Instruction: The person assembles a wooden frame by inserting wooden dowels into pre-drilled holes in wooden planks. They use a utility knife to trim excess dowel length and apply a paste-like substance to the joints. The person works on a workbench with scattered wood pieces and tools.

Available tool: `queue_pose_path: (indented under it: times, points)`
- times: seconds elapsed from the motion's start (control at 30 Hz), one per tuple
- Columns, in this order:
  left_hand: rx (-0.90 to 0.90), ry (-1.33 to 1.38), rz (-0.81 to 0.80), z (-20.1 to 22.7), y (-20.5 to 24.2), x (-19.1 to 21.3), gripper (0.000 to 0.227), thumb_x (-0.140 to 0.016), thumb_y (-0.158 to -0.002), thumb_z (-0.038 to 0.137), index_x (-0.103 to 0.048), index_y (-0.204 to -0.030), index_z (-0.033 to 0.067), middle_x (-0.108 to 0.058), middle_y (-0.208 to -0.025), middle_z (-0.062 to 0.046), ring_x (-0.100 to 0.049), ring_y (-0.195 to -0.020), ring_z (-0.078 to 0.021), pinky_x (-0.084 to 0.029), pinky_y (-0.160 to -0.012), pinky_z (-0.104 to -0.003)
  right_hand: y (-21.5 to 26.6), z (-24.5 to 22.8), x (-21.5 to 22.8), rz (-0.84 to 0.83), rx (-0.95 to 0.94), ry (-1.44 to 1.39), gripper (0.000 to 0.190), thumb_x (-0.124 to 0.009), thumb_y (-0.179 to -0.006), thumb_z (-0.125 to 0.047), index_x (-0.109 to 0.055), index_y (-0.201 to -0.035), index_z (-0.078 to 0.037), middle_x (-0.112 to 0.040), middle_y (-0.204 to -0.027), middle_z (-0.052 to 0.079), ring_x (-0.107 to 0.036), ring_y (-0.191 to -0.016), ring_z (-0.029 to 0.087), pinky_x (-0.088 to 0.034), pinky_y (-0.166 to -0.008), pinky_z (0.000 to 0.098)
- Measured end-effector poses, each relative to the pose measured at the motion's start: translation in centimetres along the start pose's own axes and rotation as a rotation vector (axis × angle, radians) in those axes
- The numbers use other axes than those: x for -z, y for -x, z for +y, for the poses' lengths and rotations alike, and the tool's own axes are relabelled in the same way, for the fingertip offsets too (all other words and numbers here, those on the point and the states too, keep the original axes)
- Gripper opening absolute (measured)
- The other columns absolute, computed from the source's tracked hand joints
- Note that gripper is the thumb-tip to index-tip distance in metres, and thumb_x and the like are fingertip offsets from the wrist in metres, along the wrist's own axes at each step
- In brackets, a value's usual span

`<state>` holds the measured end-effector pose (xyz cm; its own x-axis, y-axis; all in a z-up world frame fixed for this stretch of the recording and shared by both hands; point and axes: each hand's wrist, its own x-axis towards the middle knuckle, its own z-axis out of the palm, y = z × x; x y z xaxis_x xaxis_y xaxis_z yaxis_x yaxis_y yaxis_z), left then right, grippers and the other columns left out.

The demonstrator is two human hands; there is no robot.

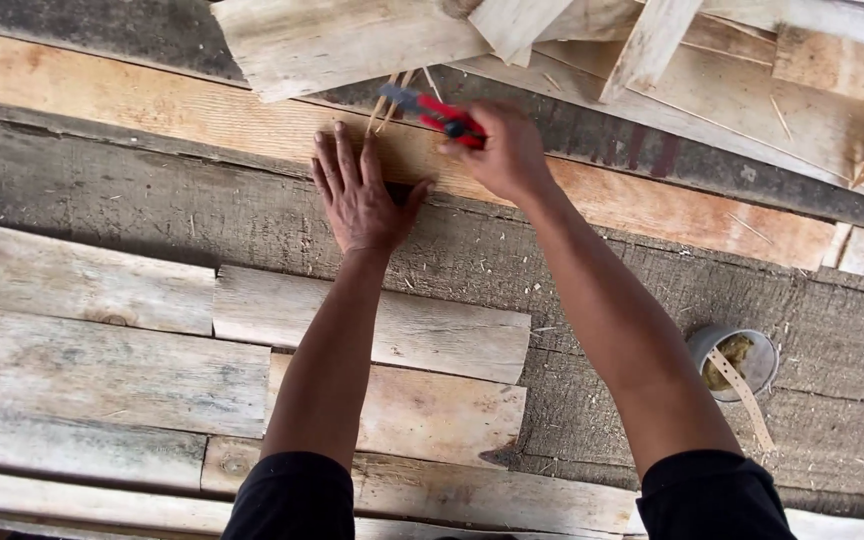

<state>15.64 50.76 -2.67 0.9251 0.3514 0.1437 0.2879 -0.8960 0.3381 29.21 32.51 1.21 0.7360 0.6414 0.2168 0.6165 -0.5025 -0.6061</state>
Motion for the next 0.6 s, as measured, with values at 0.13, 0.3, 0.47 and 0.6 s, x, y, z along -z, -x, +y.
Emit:
queue_pose_path:
  times: [0.13,0.3,0.47,0.6]
  points:
    - [0.007,0.014,0.058,-0.7,0.1,-1.4,0.111,-0.055,-0.086,0.088,-0.040,-0.158,0.0058,-0.021,-0.168,-0.021,-0.011,-0.157,-0.0426,-0.013,-0.129,-0.060,-5.4,0.2,-3.2,-0.190,-0.018,0.193,0.058,-0.087,-0.085,-0.040,-0.066,-0.131,-0.012,-0.074,-0.122,0.010,-0.064,-0.105,0.026,-0.053,-0.086,0.0390]
    - [0.052,0.022,-0.040,-0.4,0.0,-0.7,0.112,-0.051,-0.084,0.089,-0.037,-0.160,0.0083,-0.015,-0.170,-0.019,-0.007,-0.158,-0.0415,-0.011,-0.129,-0.059,-9.1,-1.7,-3.7,-0.142,0.080,-0.116,0.049,-0.092,-0.093,-0.024,-0.067,-0.129,-0.001,-0.030,-0.165,0.004,-0.028,-0.152,0.038,-0.061,-0.103,0.0458]
    - [0.024,0.088,0.101,-0.8,0.2,-1.3,0.109,-0.055,-0.083,0.087,-0.044,-0.154,0.0063,-0.026,-0.166,-0.023,-0.018,-0.157,-0.0425,-0.019,-0.129,-0.059,-7.5,-3.4,-4.1,0.139,0.095,0.101,0.041,-0.095,-0.089,-0.028,-0.065,-0.113,-0.014,-0.062,-0.125,0.003,-0.065,-0.105,0.025,-0.057,-0.076,0.0366]
    - [-0.018,0.135,0.201,-1.2,0.0,-2.1,0.107,-0.068,-0.080,0.083,-0.044,-0.145,0.0006,-0.036,-0.159,-0.029,-0.028,-0.153,-0.0440,-0.026,-0.129,-0.060,-6.8,-4.1,-3.4,0.029,0.219,0.081,0.065,-0.093,-0.092,-0.043,-0.057,-0.135,-0.011,-0.082,-0.105,0.005,-0.080,-0.078,0.016,-0.067,-0.062,0.0302]
